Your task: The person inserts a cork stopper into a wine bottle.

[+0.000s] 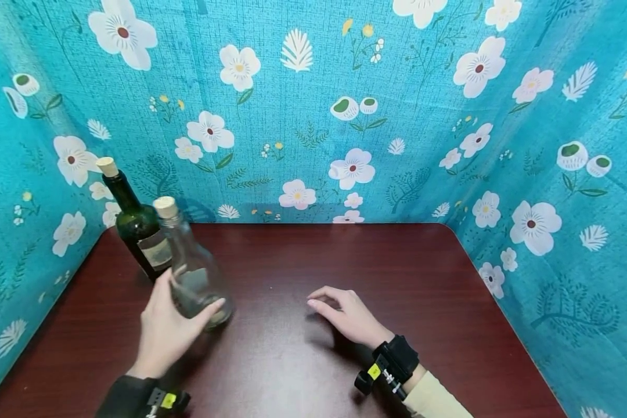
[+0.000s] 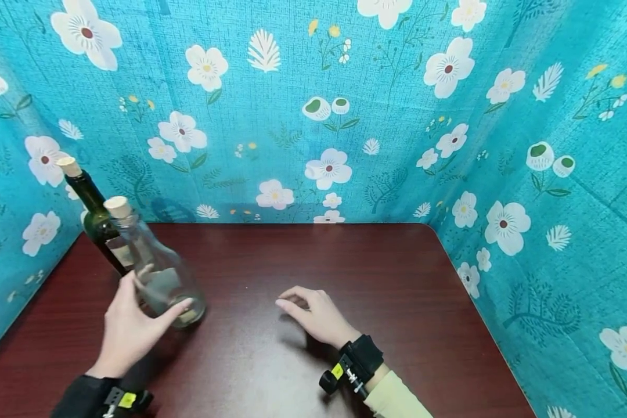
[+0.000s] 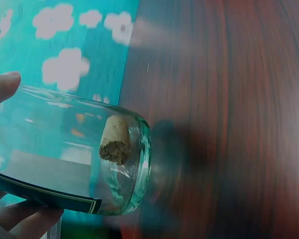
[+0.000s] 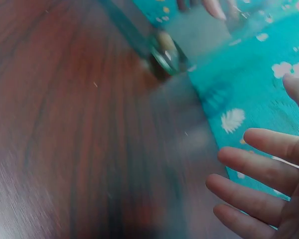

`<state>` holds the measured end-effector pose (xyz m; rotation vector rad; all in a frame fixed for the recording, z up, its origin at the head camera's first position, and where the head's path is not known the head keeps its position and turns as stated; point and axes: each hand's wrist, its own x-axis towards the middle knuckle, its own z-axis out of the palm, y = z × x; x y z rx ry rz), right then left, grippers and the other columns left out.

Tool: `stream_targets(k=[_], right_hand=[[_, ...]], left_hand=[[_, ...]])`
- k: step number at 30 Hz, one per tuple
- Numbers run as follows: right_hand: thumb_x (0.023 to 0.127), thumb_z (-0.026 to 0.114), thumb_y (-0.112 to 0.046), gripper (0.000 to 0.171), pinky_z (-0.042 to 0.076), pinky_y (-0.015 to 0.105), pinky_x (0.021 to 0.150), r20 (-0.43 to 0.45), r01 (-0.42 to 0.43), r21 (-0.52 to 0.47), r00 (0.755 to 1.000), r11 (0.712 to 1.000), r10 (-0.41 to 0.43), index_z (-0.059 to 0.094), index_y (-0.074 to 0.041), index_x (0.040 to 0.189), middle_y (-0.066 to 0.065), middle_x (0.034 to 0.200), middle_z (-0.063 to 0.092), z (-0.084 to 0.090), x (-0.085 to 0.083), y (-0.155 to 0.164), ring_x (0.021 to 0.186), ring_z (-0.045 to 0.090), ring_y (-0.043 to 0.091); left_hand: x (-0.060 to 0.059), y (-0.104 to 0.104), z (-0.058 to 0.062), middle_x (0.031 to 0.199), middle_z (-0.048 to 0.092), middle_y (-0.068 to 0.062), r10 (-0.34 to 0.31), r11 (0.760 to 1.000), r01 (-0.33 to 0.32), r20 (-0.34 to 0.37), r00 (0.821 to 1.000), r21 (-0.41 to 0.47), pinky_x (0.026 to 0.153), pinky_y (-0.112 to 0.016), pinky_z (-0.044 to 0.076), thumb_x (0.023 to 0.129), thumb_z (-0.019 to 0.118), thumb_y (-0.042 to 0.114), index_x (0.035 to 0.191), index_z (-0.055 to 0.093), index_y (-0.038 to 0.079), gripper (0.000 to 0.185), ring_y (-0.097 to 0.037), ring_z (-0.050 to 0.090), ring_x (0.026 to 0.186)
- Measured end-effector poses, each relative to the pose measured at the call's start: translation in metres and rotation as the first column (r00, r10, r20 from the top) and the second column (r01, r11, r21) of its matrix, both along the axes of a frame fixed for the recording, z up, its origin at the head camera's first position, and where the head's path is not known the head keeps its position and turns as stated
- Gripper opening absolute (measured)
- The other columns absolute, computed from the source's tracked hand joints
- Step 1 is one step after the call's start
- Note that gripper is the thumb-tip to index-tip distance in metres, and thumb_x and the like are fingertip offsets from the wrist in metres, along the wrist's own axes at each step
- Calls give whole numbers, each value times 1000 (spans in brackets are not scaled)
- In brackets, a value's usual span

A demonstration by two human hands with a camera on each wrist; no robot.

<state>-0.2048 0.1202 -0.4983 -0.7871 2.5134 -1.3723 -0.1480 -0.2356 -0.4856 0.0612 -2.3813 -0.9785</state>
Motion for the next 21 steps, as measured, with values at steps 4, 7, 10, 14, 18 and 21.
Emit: stream_targets(k=[4,7,10,14,18,21], right_hand=[[104,54,-52,34,53,36,90,-23,69,5,997,998,-69,71,-28,121,-18,116,68,0,-3,14,105,66,5],[103,55,-51,32,52,36,92,-33,109,8,993,994,-109,71,-29,120,-19,115,68,0,-4,22,106,65,3],[103,54,-51,36,52,37,94,-30,122,9,992,993,-121,72,-25,121,-18,114,68,1,-5,25,107,64,2],[104,54,-51,43,52,39,94,-23,111,-1,994,994,-111,71,-17,123,-17,115,69,1,-4,25,108,65,3],[104,54,-49,42,51,43,94,-28,104,-11,994,995,-104,71,-15,123,-12,116,70,-1,-4,25,108,65,5],[104,54,-49,37,52,42,93,-26,109,-9,994,994,-109,72,-22,121,-6,116,71,0,-4,26,107,65,4]], left_hand=[[10,-28,3,127,55,-18,111,993,-113,83,990,20,84,-67,44,70,95,38,148,41,8,100,-40,56,112],[15,-45,3,133,52,-19,170,982,-178,127,977,55,90,-68,41,72,94,38,152,38,11,101,-42,53,118],[17,-59,2,139,49,-19,217,968,-234,163,962,90,94,-68,40,74,92,39,155,35,14,102,-44,51,123],[18,-74,2,145,46,-20,269,951,-292,197,943,102,99,-68,37,76,91,39,158,31,16,104,-45,48,127],[20,-83,2,146,44,-22,294,941,-324,230,928,103,102,-68,36,78,90,38,158,28,14,104,-46,46,130],[20,-87,0,144,45,-22,293,938,-327,247,924,112,101,-67,38,78,89,38,158,27,13,105,-46,47,131]])
